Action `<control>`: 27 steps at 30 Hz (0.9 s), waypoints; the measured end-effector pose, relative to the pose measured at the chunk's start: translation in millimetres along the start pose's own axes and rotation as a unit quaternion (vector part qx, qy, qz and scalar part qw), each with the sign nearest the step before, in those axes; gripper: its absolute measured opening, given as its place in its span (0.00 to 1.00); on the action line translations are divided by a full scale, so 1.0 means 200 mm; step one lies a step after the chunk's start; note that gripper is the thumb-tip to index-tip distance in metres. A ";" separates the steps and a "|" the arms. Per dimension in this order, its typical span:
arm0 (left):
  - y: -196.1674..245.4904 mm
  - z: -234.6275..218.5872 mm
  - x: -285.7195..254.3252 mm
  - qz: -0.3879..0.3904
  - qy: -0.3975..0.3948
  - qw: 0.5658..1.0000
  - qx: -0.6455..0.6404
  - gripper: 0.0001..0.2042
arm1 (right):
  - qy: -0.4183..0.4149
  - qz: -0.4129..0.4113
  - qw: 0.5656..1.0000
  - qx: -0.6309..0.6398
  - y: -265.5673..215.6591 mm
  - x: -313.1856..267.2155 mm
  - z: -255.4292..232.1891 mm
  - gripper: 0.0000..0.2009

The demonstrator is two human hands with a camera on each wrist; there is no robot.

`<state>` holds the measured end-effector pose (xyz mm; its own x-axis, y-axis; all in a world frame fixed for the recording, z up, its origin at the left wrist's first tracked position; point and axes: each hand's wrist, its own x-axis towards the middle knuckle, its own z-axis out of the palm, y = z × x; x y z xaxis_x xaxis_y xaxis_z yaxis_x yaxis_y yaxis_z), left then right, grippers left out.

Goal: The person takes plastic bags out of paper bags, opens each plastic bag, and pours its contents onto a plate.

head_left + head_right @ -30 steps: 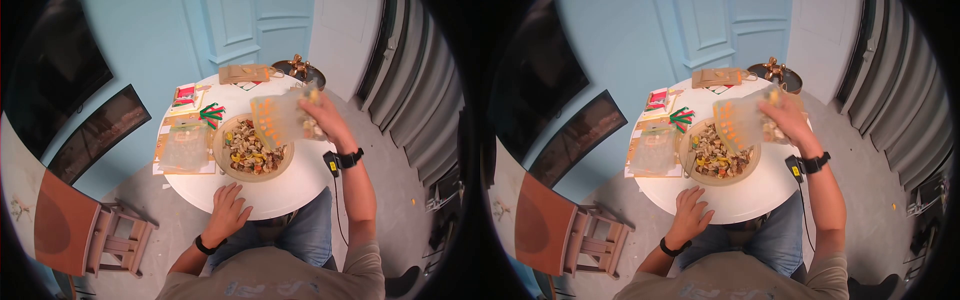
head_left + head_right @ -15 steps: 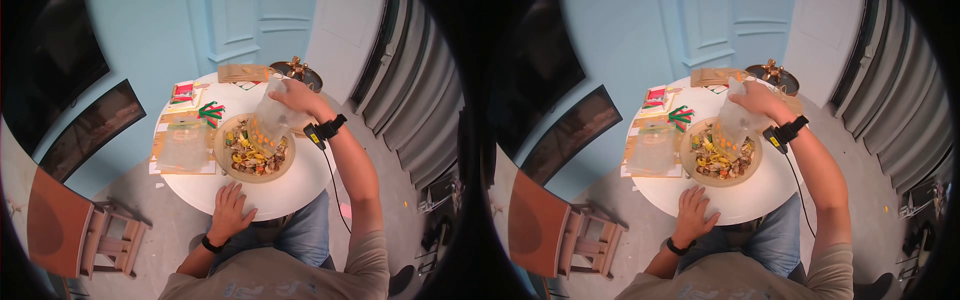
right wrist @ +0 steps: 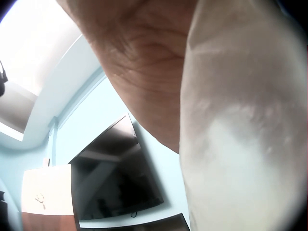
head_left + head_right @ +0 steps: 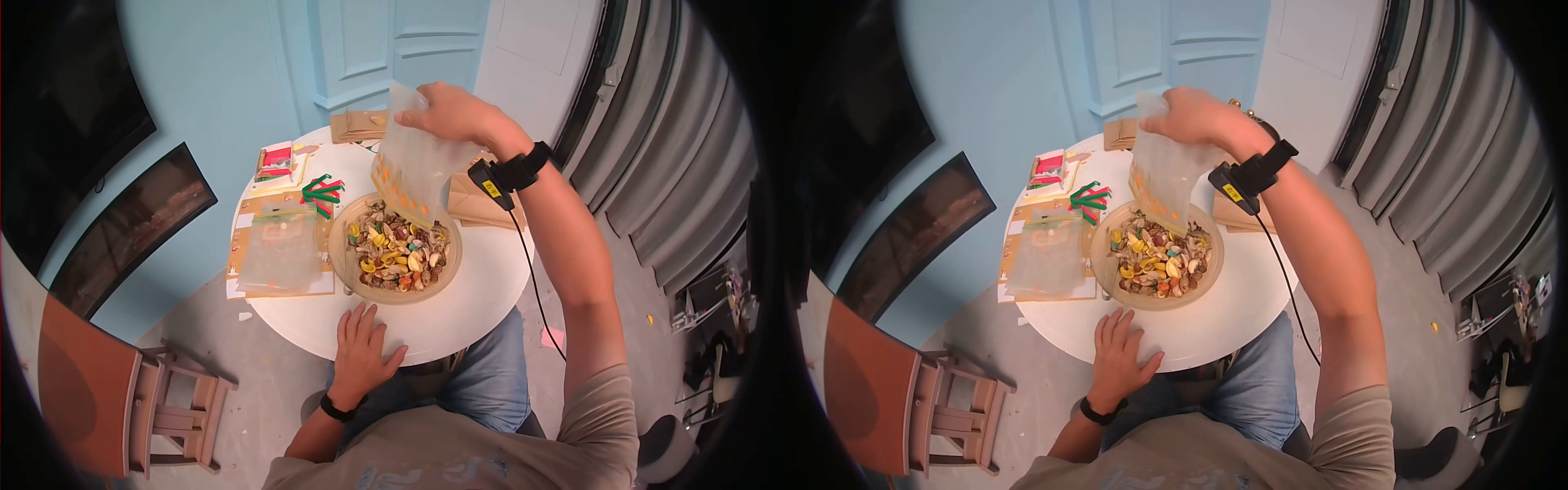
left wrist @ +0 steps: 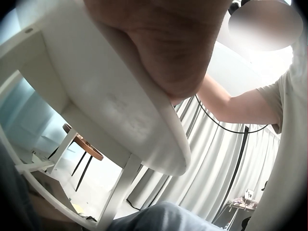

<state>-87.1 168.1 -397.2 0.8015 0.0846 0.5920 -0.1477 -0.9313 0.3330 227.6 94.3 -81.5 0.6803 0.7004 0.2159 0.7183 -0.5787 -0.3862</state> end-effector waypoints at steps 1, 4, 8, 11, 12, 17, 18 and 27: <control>0.00 0.00 0.00 0.000 0.000 1.000 0.001 0.24 | 0.000 0.000 1.000 0.000 -0.01 -0.01 -0.03 0.29; 0.00 0.00 0.00 0.002 0.000 1.000 0.001 0.24 | 0.030 -0.006 0.999 0.038 -0.03 -0.05 -0.11 0.29; 0.00 0.01 -0.01 0.000 0.000 1.000 -0.004 0.24 | 0.028 -0.002 0.995 0.097 0.03 -0.12 -0.11 0.28; 0.00 0.02 -0.01 0.002 0.005 1.000 -0.008 0.24 | 0.012 0.008 0.998 0.055 0.20 -0.11 0.09 0.26; 0.00 0.02 -0.01 0.005 0.005 1.000 -0.006 0.24 | -0.002 0.017 0.998 0.054 0.24 -0.13 0.14 0.26; 0.01 0.00 -0.01 0.006 0.010 1.000 -0.029 0.25 | 0.004 0.059 0.973 0.223 0.27 -0.31 0.07 0.24; 0.01 -0.01 -0.01 0.001 0.015 0.999 -0.046 0.25 | 0.007 0.075 0.954 0.289 0.31 -0.34 0.07 0.24; 0.09 -0.14 0.28 -0.074 0.076 0.957 -0.271 0.25 | 0.151 0.069 0.741 0.650 0.55 -0.83 0.44 0.23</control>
<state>-61.2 165.8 -336.6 0.7492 0.2900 0.5954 -0.3509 -0.5887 0.7283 180.9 -48.4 -238.9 0.8770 0.4328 0.2088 0.0246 0.3935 -0.9190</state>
